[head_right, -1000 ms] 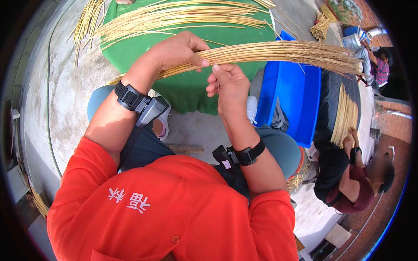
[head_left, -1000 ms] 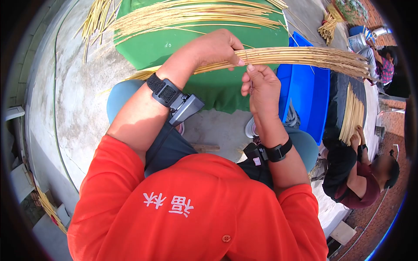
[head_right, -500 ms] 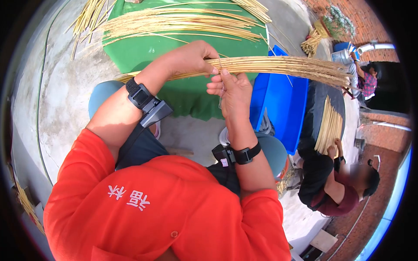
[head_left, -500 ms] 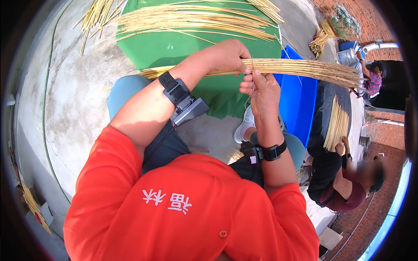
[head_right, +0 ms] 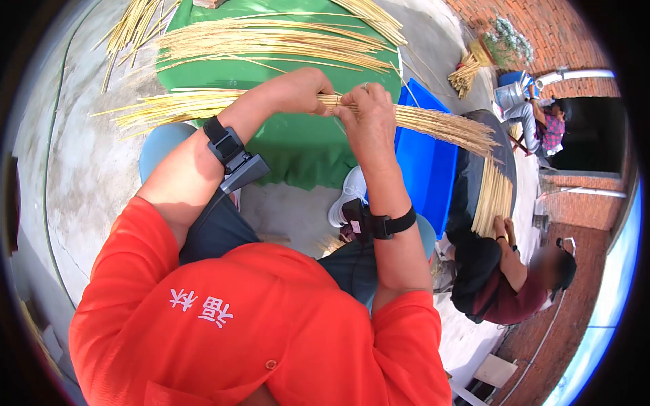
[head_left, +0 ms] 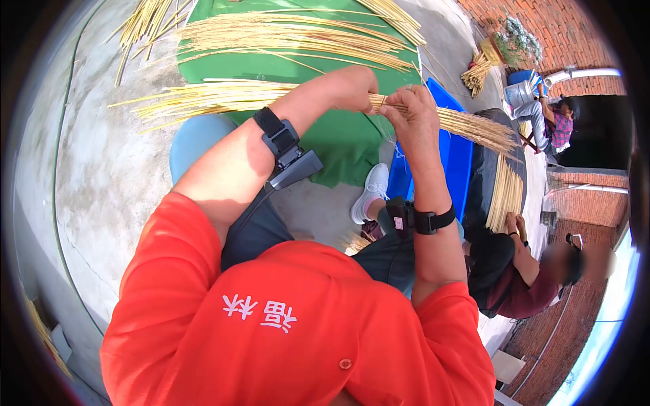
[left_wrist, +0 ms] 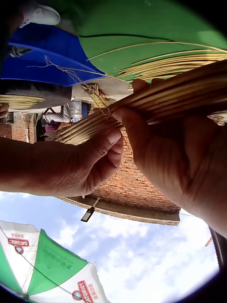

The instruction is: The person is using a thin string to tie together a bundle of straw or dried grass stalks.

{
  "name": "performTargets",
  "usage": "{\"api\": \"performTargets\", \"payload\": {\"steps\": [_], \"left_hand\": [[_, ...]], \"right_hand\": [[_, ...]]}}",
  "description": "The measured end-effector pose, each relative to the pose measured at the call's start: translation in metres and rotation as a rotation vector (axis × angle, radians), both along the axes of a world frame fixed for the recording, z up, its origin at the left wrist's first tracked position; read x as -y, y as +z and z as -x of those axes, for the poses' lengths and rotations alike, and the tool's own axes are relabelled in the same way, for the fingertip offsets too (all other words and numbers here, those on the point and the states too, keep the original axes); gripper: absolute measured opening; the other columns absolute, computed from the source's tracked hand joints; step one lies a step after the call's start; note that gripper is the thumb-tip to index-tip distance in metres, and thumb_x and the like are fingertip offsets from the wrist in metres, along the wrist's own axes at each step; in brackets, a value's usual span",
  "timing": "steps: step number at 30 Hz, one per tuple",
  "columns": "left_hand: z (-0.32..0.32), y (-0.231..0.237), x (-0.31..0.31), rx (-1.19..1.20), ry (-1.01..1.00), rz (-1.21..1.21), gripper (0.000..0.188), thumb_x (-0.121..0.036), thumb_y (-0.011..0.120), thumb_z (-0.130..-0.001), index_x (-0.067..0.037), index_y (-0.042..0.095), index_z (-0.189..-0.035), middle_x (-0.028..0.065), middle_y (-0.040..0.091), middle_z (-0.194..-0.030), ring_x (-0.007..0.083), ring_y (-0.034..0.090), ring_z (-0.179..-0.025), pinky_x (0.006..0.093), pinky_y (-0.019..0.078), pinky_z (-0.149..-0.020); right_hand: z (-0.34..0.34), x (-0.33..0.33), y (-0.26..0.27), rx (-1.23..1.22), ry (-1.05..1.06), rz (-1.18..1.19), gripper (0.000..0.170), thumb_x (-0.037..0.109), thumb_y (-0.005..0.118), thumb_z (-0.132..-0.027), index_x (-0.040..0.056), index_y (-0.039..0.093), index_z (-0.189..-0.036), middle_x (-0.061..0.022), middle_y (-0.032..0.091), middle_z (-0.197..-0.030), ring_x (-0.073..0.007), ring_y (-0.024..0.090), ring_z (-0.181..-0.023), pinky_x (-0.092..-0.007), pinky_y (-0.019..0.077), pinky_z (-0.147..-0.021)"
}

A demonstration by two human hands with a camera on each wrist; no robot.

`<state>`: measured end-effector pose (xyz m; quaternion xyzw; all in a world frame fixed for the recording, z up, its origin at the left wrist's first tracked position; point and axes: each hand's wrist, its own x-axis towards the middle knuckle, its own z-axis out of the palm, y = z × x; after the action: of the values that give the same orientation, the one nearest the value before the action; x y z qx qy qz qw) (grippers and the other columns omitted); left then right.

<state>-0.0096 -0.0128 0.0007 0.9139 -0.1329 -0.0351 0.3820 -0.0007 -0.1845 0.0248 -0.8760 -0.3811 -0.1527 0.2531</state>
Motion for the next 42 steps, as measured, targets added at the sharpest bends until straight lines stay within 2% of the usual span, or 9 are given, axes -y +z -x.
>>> {"api": "performTargets", "payload": {"steps": [16,18,19,21,25,29,35,40,42], "left_hand": [[0.003,-0.004,0.006,-0.115,-0.002,-0.037,0.024,-0.02,0.071,-0.068,-0.003,0.067,-0.085,0.0163,0.061,-0.066,0.0306,0.059,-0.061,0.0382,0.0463,-0.057],[0.006,-0.002,0.008,-0.096,-0.046,-0.014,0.024,-0.018,0.071,-0.067,-0.006,0.068,-0.088,0.0155,0.063,-0.071,0.0295,0.061,-0.067,0.0378,0.0472,-0.061],[0.007,-0.006,0.012,-0.099,-0.047,-0.011,0.024,-0.018,0.071,-0.067,-0.006,0.068,-0.088,0.0155,0.063,-0.071,0.0295,0.061,-0.067,0.0378,0.0472,-0.061],[0.008,-0.016,0.025,-0.104,-0.133,-0.215,0.025,-0.018,0.071,-0.067,-0.009,0.068,-0.091,0.0144,0.065,-0.078,0.0287,0.062,-0.075,0.0379,0.0477,-0.066],[0.005,-0.002,0.016,-0.163,-0.109,-0.209,0.029,-0.019,0.07,-0.07,-0.01,0.066,-0.097,0.0135,0.065,-0.085,0.0298,0.062,-0.084,0.0384,0.0477,-0.071],[0.006,-0.008,0.012,-0.098,-0.015,-0.209,0.034,-0.023,0.068,-0.074,-0.011,0.062,-0.105,0.0133,0.064,-0.093,0.0319,0.059,-0.091,0.0399,0.0467,-0.076],[-0.001,-0.013,0.006,-0.04,0.11,-0.266,0.035,-0.025,0.066,-0.076,-0.009,0.058,-0.106,0.0146,0.062,-0.099,0.0328,0.057,-0.095,0.0422,0.0454,-0.079],[-0.008,-0.027,0.002,-0.014,0.152,-0.292,0.033,-0.021,0.062,-0.078,-0.008,0.055,-0.107,0.0146,0.061,-0.098,0.0331,0.057,-0.096,0.043,0.0453,-0.078],[-0.011,-0.029,0.001,-0.041,0.187,-0.324,0.032,-0.019,0.06,-0.078,-0.008,0.054,-0.108,0.015,0.062,-0.098,0.0332,0.057,-0.095,0.0432,0.0455,-0.078]], "right_hand": [[-0.013,-0.011,-0.034,-0.26,0.093,-0.205,0.012,-0.001,0.065,-0.068,0.0009,0.054,-0.071,-0.011,0.056,-0.088,-0.0265,0.054,-0.083,-0.034,0.0437,-0.072],[-0.018,-0.017,-0.014,-0.051,0.11,-0.358,0.012,-0.001,0.064,-0.069,0.0005,0.052,-0.071,-0.0106,0.055,-0.089,-0.0238,0.054,-0.083,-0.0315,0.0438,-0.072],[-0.027,-0.017,0.003,0.008,0.063,-0.351,0.006,0.0,0.058,-0.081,0.0018,0.055,-0.077,-0.0075,0.055,-0.091,-0.0122,0.055,-0.077,-0.0249,0.0494,-0.072],[-0.028,-0.028,0.032,-0.445,0.113,-0.756,0.006,0.005,0.055,-0.085,0.002,0.051,-0.082,-0.0087,0.06,-0.08,-0.0146,0.055,-0.069,-0.0232,0.0451,-0.065],[0.0,-0.024,0.073,-0.88,0.155,-0.715,0.006,0.009,0.05,-0.091,0.003,0.05,-0.09,-0.0101,0.061,-0.077,-0.0107,0.049,-0.056,-0.0187,0.0429,-0.056],[0.022,0.003,0.126,-0.465,0.466,-0.864,0.006,0.005,0.048,-0.091,0.0016,0.05,-0.095,-0.0133,0.061,-0.078,-0.0075,0.041,-0.052,-0.0173,0.0313,-0.047],[0.066,0.058,0.185,-0.151,0.592,-0.786,0.012,0.003,0.047,-0.091,-0.0009,0.051,-0.101,-0.0162,0.057,-0.081,-0.0078,0.037,-0.052,-0.0199,0.0291,-0.05],[0.106,0.106,0.221,0.461,0.446,-0.9,0.015,0.0,0.049,-0.086,0.0058,0.056,-0.073,-0.0019,0.04,-0.061,-0.0071,0.033,-0.051,-0.0212,0.021,-0.047],[0.12,0.119,0.223,0.409,0.492,-0.94,0.015,0.001,0.05,-0.085,0.0059,0.054,-0.072,-0.0021,0.041,-0.064,-0.0077,0.033,-0.051,-0.0214,0.0218,-0.048]]}}
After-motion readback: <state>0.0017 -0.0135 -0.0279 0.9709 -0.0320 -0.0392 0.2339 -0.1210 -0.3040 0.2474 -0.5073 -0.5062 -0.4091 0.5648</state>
